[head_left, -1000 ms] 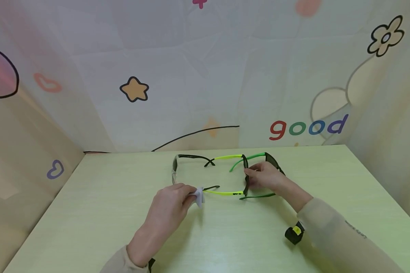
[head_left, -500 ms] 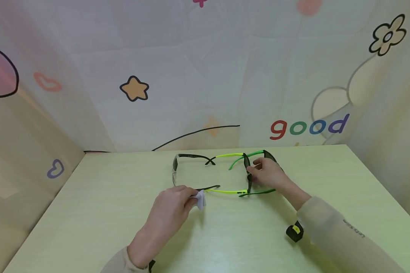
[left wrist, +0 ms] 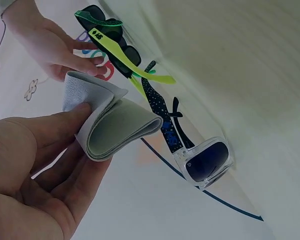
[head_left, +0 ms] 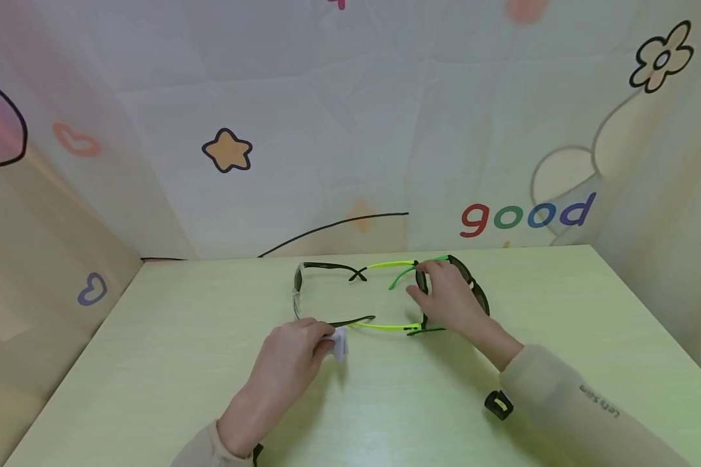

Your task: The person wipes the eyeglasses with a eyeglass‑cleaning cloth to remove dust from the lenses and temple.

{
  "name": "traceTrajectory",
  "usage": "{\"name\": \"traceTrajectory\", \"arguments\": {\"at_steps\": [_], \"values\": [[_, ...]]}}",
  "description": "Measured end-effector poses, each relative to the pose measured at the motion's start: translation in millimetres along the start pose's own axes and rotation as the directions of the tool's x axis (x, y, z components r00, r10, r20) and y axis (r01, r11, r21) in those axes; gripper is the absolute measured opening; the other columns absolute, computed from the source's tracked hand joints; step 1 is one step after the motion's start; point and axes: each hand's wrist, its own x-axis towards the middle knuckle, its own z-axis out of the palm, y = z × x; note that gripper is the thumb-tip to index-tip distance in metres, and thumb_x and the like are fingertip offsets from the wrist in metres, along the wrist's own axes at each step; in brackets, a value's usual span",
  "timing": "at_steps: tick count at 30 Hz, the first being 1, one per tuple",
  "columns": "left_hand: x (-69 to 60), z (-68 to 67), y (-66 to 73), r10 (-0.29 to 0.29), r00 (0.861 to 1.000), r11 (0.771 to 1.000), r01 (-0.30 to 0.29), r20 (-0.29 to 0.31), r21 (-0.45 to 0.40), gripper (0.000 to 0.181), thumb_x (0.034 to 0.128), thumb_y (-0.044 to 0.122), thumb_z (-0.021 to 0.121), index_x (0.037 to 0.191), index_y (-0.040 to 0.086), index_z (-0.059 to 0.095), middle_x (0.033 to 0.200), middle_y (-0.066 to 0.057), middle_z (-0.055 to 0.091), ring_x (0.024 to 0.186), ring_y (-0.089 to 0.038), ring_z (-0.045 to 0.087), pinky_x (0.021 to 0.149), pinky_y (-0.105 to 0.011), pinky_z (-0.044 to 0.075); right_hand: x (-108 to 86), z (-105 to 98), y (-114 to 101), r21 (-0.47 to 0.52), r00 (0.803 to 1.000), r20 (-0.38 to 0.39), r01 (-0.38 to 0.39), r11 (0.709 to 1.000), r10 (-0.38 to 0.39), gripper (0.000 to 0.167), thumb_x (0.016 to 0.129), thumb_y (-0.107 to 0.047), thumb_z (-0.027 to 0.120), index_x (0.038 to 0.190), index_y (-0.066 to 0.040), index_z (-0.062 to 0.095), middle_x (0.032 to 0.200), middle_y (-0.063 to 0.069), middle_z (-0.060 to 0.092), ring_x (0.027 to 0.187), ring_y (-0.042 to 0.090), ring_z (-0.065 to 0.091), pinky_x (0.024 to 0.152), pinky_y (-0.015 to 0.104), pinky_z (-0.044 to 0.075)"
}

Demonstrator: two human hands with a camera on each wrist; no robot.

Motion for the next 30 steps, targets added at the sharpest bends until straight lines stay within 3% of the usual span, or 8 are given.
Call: {"name": "traceTrajectory", "arguments": {"at_steps": [6, 14, 24, 30], "values": [[-0.4, -0.1, -1.9, -0.02, 1.0, 1.0, 0.02, 0.02, 0.015, 0.013, 0.0807, -0.001, 0.085, 0.091, 0.003, 0.078, 0.081, -0.004, 0.072, 0.07, -0.016, 0.07, 0.059, -0.025, 0.056, -2.5, 8, -12, -0.064, 0.987, -0.032, 0.155, 0.986, -0.158, 0.03, 0.093, -0.012, 0.076, 0.117, 0.004, 0.066, 0.122, 0.023, 0.061, 0.121, 0.042, 0.052, 0.098, 0.052, 0.049], [-4.3, -0.7, -3.4, -0.022, 0.999, 1.0, 0.021, 0.038, 0.023, 0.013, 0.0808, 0.0, 0.085, 0.09, 0.006, 0.078, 0.085, -0.003, 0.074, 0.075, -0.017, 0.071, 0.062, -0.029, 0.058, -4.3, 24, -29, -0.11, 0.947, 0.082, 0.318, 0.942, -0.31, 0.019, 0.09, -0.008, 0.08, 0.104, 0.001, 0.072, 0.111, 0.012, 0.067, 0.111, 0.033, 0.06, 0.095, 0.044, 0.053], [-10.4, -2.9, -2.7, -0.019, 0.995, 1.0, 0.018, 0.096, 0.012, 0.014, 0.0796, 0.002, 0.086, 0.086, 0.01, 0.078, 0.083, 0.002, 0.073, 0.074, -0.014, 0.07, 0.063, -0.03, 0.057, -5.4, 40, -45, -0.109, 0.908, 0.179, 0.401, 0.91, -0.379, 0.019, 0.091, -0.01, 0.079, 0.107, -0.002, 0.073, 0.108, 0.008, 0.069, 0.106, 0.028, 0.065, 0.092, 0.041, 0.055], [-13.7, -3.2, -6.3, -0.021, 0.991, 1.0, 0.022, 0.135, -0.004, 0.013, 0.0802, 0.002, 0.086, 0.084, 0.011, 0.078, 0.081, 0.003, 0.072, 0.072, -0.012, 0.068, 0.061, -0.027, 0.055, -1.7, 48, -56, -0.052, 0.88, 0.217, 0.443, 0.895, -0.423, 0.018, 0.091, -0.006, 0.078, 0.107, 0.0, 0.073, 0.106, 0.009, 0.07, 0.105, 0.028, 0.065, 0.093, 0.04, 0.054]]}}
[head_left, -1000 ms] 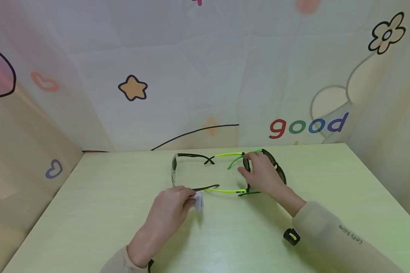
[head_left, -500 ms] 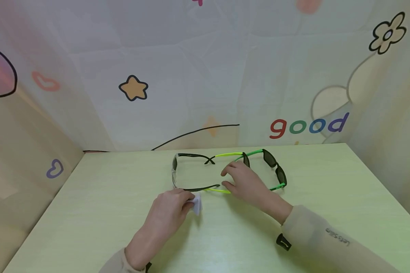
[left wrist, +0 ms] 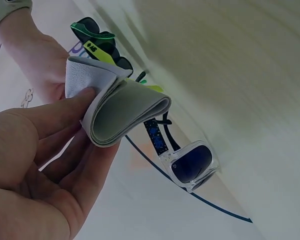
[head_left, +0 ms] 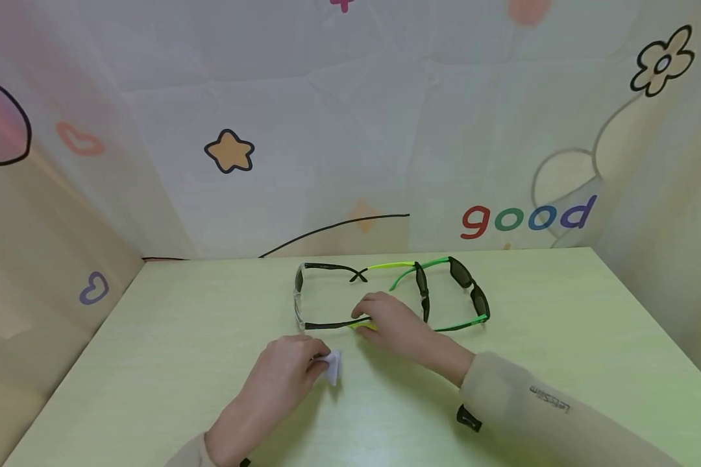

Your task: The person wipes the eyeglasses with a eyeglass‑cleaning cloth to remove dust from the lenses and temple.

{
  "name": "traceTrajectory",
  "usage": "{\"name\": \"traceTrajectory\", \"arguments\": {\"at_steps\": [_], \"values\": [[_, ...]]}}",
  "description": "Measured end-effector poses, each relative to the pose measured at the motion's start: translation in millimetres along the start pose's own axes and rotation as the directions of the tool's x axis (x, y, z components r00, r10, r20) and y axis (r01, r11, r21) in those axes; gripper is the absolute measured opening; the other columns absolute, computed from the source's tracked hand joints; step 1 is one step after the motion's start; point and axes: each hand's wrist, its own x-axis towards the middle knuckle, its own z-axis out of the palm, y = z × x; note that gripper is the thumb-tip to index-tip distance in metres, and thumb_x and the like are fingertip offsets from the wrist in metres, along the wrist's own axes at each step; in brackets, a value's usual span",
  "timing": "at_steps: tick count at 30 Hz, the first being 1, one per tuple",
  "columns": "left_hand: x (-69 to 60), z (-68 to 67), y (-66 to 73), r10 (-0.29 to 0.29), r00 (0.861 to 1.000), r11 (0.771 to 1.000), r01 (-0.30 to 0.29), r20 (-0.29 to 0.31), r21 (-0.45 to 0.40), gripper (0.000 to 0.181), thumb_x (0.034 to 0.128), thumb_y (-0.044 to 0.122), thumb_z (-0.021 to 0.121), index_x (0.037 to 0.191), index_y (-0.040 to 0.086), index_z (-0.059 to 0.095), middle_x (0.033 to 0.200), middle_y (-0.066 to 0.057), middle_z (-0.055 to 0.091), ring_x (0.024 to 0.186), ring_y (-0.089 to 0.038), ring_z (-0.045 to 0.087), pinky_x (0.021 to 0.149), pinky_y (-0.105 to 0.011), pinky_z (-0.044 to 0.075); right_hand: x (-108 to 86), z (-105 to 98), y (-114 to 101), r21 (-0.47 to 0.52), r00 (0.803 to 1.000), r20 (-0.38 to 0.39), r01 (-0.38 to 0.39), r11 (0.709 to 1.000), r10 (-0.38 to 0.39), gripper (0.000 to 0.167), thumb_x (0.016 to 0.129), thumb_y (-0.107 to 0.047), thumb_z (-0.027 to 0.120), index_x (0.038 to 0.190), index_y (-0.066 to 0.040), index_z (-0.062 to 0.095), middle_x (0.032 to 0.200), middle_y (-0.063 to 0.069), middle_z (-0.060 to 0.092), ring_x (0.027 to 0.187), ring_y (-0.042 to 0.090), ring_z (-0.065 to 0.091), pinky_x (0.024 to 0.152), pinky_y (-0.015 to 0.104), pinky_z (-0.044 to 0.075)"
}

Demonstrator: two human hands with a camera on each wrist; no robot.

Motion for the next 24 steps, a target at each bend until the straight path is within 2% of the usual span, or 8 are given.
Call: {"name": "traceTrajectory", "arguments": {"at_steps": [4, 11, 17, 24], "values": [[-1.7, 0.3, -3.7, -0.007, 1.0, 0.999, 0.008, 0.026, -0.031, 0.012, 0.081, 0.002, 0.086, 0.084, 0.011, 0.078, 0.081, 0.003, 0.073, 0.072, -0.01, 0.067, 0.061, -0.025, 0.054, 8.4, 7, -9, 0.007, 0.999, 0.037, 0.001, 1.0, -0.001, 0.02, 0.092, -0.005, 0.076, 0.11, 0.001, 0.072, 0.109, 0.011, 0.069, 0.109, 0.03, 0.063, 0.095, 0.04, 0.053], [-3.2, 0.0, -6.7, -0.013, 0.997, 0.998, 0.017, 0.078, -0.063, 0.012, 0.0816, 0.001, 0.085, 0.084, 0.012, 0.079, 0.083, 0.004, 0.074, 0.073, -0.01, 0.068, 0.062, -0.025, 0.055, 16.5, 15, -23, -0.044, 0.996, 0.084, -0.028, 0.999, 0.032, 0.029, 0.094, -0.006, 0.075, 0.122, 0.001, 0.068, 0.119, 0.013, 0.065, 0.114, 0.032, 0.058, 0.095, 0.042, 0.054], [-4.6, -1.4, -7.8, -0.008, 0.995, 0.998, 0.014, 0.096, -0.06, 0.011, 0.0825, 0.003, 0.085, 0.083, 0.012, 0.079, 0.081, 0.005, 0.073, 0.072, -0.008, 0.066, 0.061, -0.025, 0.053, 23.8, 19, -29, -0.099, 0.996, 0.079, -0.036, 0.994, 0.044, 0.027, 0.094, -0.007, 0.074, 0.12, -0.002, 0.07, 0.115, 0.011, 0.067, 0.11, 0.03, 0.06, 0.087, 0.045, 0.056], [-8.6, -2.8, -8.6, -0.001, 0.994, 0.997, 0.009, 0.113, -0.076, 0.014, 0.0825, 0.003, 0.084, 0.081, 0.015, 0.078, 0.079, 0.008, 0.071, 0.071, -0.006, 0.063, 0.06, -0.025, 0.051, 35.3, 24, -37, -0.148, 0.992, 0.114, -0.039, 0.988, 0.057, 0.023, 0.096, -0.011, 0.074, 0.118, -0.006, 0.073, 0.112, 0.007, 0.068, 0.106, 0.026, 0.062, 0.083, 0.041, 0.057]]}}
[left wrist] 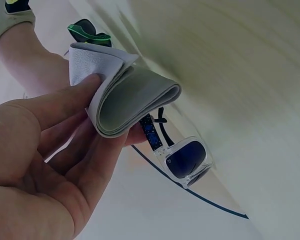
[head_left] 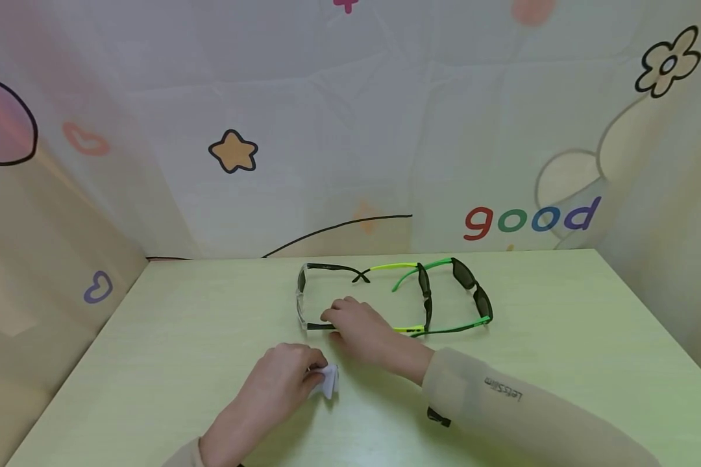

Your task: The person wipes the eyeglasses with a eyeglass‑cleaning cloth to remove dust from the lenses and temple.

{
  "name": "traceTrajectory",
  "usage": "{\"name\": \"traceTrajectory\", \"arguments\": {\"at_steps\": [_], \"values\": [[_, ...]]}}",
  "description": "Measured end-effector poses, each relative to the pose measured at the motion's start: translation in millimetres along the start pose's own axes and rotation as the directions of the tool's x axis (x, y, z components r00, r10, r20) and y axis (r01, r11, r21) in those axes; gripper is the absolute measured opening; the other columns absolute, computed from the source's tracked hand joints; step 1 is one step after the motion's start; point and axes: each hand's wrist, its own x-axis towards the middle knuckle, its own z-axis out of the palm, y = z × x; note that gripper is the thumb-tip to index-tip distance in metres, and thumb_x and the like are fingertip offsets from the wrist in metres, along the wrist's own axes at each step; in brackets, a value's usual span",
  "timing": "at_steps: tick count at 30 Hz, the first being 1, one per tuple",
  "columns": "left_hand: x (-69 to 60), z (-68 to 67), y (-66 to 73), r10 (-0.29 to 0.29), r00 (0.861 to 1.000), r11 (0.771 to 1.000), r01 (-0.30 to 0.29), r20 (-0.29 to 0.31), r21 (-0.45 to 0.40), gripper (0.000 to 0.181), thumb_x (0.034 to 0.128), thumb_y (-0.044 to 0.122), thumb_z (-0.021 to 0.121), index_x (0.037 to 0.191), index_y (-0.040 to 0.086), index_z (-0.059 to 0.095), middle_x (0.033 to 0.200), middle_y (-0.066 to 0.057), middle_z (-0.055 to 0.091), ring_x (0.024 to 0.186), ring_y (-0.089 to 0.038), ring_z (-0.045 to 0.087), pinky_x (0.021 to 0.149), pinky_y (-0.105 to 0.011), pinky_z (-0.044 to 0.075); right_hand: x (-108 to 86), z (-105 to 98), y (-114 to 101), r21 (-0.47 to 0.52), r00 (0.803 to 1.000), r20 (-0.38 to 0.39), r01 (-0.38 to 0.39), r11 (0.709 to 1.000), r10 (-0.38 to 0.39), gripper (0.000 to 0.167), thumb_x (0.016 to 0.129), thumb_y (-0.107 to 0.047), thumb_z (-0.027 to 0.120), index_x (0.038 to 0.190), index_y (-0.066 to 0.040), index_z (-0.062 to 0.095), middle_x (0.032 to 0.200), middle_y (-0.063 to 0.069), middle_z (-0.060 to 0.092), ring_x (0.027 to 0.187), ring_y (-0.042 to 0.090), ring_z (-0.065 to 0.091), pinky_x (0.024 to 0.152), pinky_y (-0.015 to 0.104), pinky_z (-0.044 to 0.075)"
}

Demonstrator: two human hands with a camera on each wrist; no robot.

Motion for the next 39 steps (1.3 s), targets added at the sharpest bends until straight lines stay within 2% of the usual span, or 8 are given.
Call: {"name": "traceTrajectory", "arguments": {"at_steps": [14, 25, 34, 39], "values": [[-3.4, 2.0, 1.9, 0.041, 0.999, 0.999, -0.041, 0.034, -0.008, 0.019, 0.0798, -0.001, 0.083, 0.077, 0.015, 0.075, 0.076, 0.01, 0.069, 0.069, -0.003, 0.06, 0.06, -0.024, 0.052, 15.5, -4, -12, -0.003, 0.999, 0.013, 0.035, 0.999, -0.035, 0.021, 0.096, -0.013, 0.074, 0.116, -0.009, 0.073, 0.105, 0.003, 0.069, 0.098, 0.022, 0.064, 0.078, 0.033, 0.056], [-4.4, 1.9, 5.8, 0.051, 0.998, 0.999, -0.051, 0.039, -0.015, 0.018, 0.079, -0.003, 0.082, 0.077, 0.014, 0.075, 0.076, 0.009, 0.069, 0.07, -0.003, 0.061, 0.061, -0.024, 0.052, 22.4, 2, -9, 0.046, 0.999, 0.026, 0.021, 0.999, -0.022, 0.004, 0.094, -0.012, 0.077, 0.095, -0.014, 0.074, 0.082, -0.004, 0.06, 0.078, 0.013, 0.054, 0.064, 0.024, 0.045], [-5.8, 3.0, 7.0, 0.051, 0.998, 0.999, -0.051, 0.04, -0.001, 0.019, 0.0784, -0.002, 0.083, 0.078, 0.015, 0.075, 0.077, 0.009, 0.069, 0.07, -0.004, 0.062, 0.06, -0.025, 0.053, 23.5, -2, -8, -0.05, 0.999, 0.02, 0.028, 0.998, -0.027, 0.017, 0.094, -0.007, 0.073, 0.08, -0.015, 0.069, 0.074, -0.007, 0.057, 0.08, 0.015, 0.056, 0.06, 0.025, 0.044], [-6.0, 2.9, 7.8, 0.052, 0.998, 0.999, -0.052, 0.035, 0.012, 0.019, 0.0781, -0.002, 0.083, 0.077, 0.015, 0.075, 0.076, 0.009, 0.068, 0.07, -0.004, 0.062, 0.06, -0.025, 0.053, 22.4, -6, -11, -0.182, 0.998, 0.044, 0.042, 0.982, -0.034, 0.016, 0.095, -0.004, 0.072, 0.085, -0.016, 0.07, 0.082, -0.004, 0.062, 0.085, 0.015, 0.06, 0.059, 0.024, 0.049]]}}
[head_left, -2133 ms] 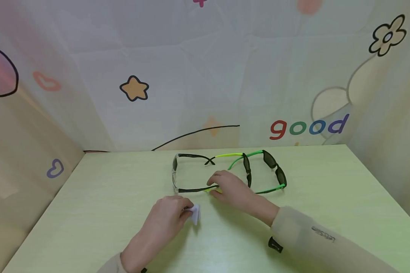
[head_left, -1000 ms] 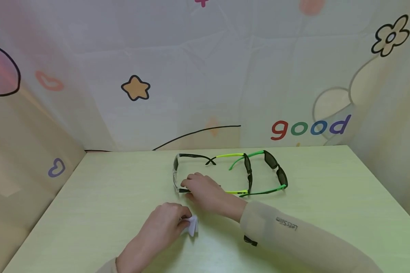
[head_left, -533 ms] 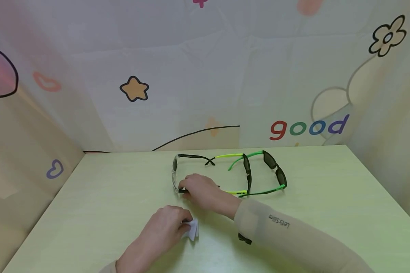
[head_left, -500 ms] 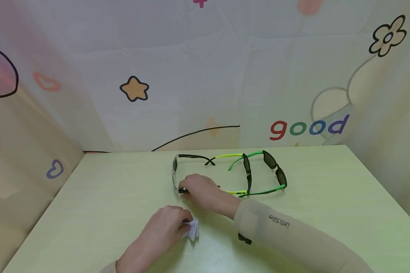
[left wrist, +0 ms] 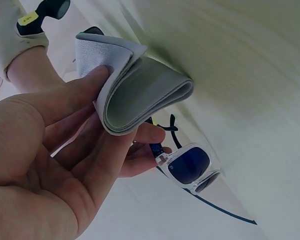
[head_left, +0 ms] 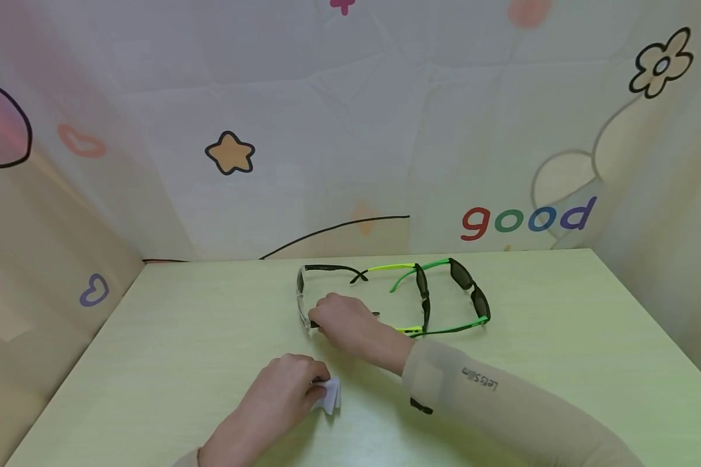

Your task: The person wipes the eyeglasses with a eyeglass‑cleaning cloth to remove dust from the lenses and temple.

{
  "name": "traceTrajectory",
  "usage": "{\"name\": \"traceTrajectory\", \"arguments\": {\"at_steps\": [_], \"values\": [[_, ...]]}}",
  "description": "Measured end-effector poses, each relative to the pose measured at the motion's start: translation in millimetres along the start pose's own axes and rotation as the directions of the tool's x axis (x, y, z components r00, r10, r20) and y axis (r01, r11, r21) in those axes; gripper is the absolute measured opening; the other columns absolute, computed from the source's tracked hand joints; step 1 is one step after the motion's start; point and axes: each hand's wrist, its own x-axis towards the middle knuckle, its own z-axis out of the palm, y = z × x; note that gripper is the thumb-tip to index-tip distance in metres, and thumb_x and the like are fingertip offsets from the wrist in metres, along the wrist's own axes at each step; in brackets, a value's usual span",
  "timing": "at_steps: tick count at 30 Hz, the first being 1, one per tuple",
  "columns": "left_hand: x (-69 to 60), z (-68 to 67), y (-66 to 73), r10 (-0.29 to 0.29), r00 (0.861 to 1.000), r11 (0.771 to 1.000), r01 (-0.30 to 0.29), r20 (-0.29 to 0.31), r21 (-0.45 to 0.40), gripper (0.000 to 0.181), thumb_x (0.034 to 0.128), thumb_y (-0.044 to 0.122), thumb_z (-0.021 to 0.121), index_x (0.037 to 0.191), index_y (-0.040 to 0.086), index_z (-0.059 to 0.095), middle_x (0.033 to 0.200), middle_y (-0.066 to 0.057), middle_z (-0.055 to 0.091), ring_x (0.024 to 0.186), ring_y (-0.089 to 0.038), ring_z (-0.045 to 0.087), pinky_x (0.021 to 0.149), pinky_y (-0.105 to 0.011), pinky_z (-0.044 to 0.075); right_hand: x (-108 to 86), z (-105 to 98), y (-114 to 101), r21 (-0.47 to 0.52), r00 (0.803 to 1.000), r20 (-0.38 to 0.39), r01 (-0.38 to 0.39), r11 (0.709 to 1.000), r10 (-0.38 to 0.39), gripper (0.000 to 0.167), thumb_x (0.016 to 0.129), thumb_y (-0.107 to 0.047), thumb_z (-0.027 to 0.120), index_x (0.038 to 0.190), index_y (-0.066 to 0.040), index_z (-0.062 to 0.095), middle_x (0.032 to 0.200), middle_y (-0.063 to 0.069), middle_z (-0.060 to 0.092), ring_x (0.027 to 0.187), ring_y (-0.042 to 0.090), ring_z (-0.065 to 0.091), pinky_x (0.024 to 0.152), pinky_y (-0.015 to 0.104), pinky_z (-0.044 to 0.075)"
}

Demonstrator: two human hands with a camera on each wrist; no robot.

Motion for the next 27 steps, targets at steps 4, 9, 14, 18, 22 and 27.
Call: {"name": "traceTrajectory", "arguments": {"at_steps": [4, 9, 14, 18, 22, 27], "values": [[-0.6, -0.2, -0.2, -0.005, 1.0, 1.0, 0.005, 0.003, 0.003, 0.017, 0.0787, -0.001, 0.084, 0.078, 0.014, 0.076, 0.078, 0.008, 0.07, 0.072, -0.006, 0.064, 0.061, -0.026, 0.054, -3.6, -2, -3, -0.13, 1.0, -0.009, 0.029, 0.991, -0.03, 0.018, 0.093, 0.0, 0.071, 0.101, -0.015, 0.074, 0.093, -0.001, 0.066, 0.089, 0.016, 0.061, 0.06, 0.024, 0.052], [0.1, -0.3, -0.6, -0.013, 1.0, 1.0, 0.013, 0.001, 0.006, 0.015, 0.0803, 0.002, 0.084, 0.08, 0.014, 0.077, 0.08, 0.008, 0.071, 0.073, -0.007, 0.067, 0.062, -0.027, 0.055, -9.5, -7, -2, -0.201, 0.993, -0.076, 0.076, 0.977, -0.092, 0.025, 0.093, 0.002, 0.071, 0.113, -0.013, 0.072, 0.102, 0.001, 0.068, 0.094, 0.017, 0.062, 0.062, 0.022, 0.054], [0.6, -2.3, -0.8, -0.011, 1.0, 1.0, 0.012, -0.021, 0.005, 0.013, 0.0812, 0.003, 0.085, 0.082, 0.013, 0.077, 0.08, 0.007, 0.072, 0.073, -0.007, 0.067, 0.062, -0.026, 0.055, -13.5, -13, 4, -0.178, 0.981, -0.153, 0.096, 0.979, -0.124, 0.027, 0.093, 0.003, 0.069, 0.116, -0.011, 0.07, 0.106, 0.002, 0.069, 0.1, 0.017, 0.063, 0.065, 0.025, 0.057], [0.1, -4.6, -1.9, -0.023, 0.999, 1.0, 0.022, -0.043, -0.014, 0.013, 0.081, 0.001, 0.085, 0.083, 0.012, 0.078, 0.08, 0.007, 0.072, 0.072, -0.004, 0.065, 0.062, -0.025, 0.054, -16.1, -16, 12, -0.158, 0.949, -0.269, 0.123, 0.98, -0.162, 0.026, 0.092, 0.005, 0.069, 0.115, -0.008, 0.07, 0.102, 0.004, 0.069, 0.098, 0.019, 0.065, 0.061, 0.026, 0.057], [-0.5, -6.7, -3.3, -0.039, 0.996, 0.999, 0.037, -0.083, -0.03, 0.015, 0.0802, 0.0, 0.085, 0.084, 0.013, 0.078, 0.08, 0.008, 0.072, 0.07, -0.004, 0.063, 0.061, -0.024, 0.053, -16.9, -19, 20, -0.139, 0.889, -0.413, 0.152, 0.979, -0.197, 0.021, 0.093, 0.002, 0.071, 0.112, -0.006, 0.072, 0.098, 0.005, 0.071, 0.096, 0.021, 0.067, 0.059, 0.026, 0.058], [1.7, -12.0, -2.1, -0.067, 0.986, 0.998, 0.064, -0.151, -0.021, 0.015, 0.0795, 0.002, 0.087, 0.087, 0.012, 0.079, 0.083, 0.006, 0.073, 0.073, -0.006, 0.067, 0.064, -0.024, 0.055, -18.6, -23, 31, -0.05, 0.803, -0.563, 0.202, 0.978, -0.195, 0.018, 0.092, -0.003, 0.075, 0.11, -0.003, 0.074, 0.097, 0.006, 0.073, 0.092, 0.022, 0.068, 0.069, 0.028, 0.06]]}}
